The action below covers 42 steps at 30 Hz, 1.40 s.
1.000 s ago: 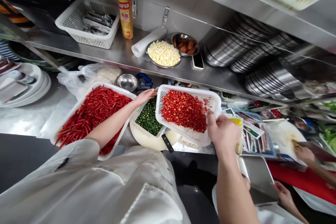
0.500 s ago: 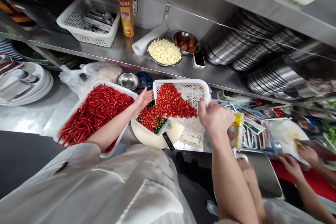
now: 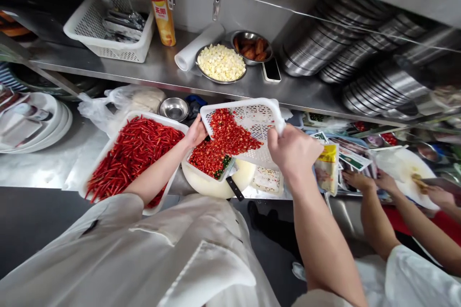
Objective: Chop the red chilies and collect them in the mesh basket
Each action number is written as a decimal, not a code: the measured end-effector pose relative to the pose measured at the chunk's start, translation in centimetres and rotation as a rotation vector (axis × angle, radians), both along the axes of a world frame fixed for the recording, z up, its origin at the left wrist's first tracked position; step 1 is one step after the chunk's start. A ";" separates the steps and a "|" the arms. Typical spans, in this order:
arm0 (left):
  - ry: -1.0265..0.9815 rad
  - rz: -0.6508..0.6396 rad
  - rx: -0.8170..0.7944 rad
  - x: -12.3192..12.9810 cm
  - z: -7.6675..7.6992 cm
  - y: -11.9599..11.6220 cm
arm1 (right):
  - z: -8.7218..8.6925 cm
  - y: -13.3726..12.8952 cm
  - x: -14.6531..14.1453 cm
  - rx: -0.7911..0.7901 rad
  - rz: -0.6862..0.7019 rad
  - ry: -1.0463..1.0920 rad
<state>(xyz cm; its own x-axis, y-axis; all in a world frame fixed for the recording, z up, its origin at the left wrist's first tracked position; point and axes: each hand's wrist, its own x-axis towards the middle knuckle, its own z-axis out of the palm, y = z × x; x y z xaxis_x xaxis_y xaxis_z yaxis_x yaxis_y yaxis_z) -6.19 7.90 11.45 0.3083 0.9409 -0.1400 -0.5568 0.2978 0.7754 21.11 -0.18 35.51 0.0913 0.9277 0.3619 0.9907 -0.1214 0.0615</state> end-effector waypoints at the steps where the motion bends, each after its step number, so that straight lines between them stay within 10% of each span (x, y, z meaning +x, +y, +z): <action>1: 0.012 -0.012 -0.006 0.0 0.0 0.0 | -0.1 0.0 0.1 0.015 0.000 -0.002; 42: 0.187 0.035 0.078 0.5 0.6 -0.1 | -1.6 -1.4 2.8 0.139 0.115 0.082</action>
<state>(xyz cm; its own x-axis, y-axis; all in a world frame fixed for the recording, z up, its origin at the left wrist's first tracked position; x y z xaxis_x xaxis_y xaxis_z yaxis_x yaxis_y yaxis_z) -5.71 7.84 12.06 0.2507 0.9608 -0.1183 -0.4096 0.2160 0.8863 23.96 -1.60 33.95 0.0215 0.8753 0.4832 0.9995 -0.0084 -0.0293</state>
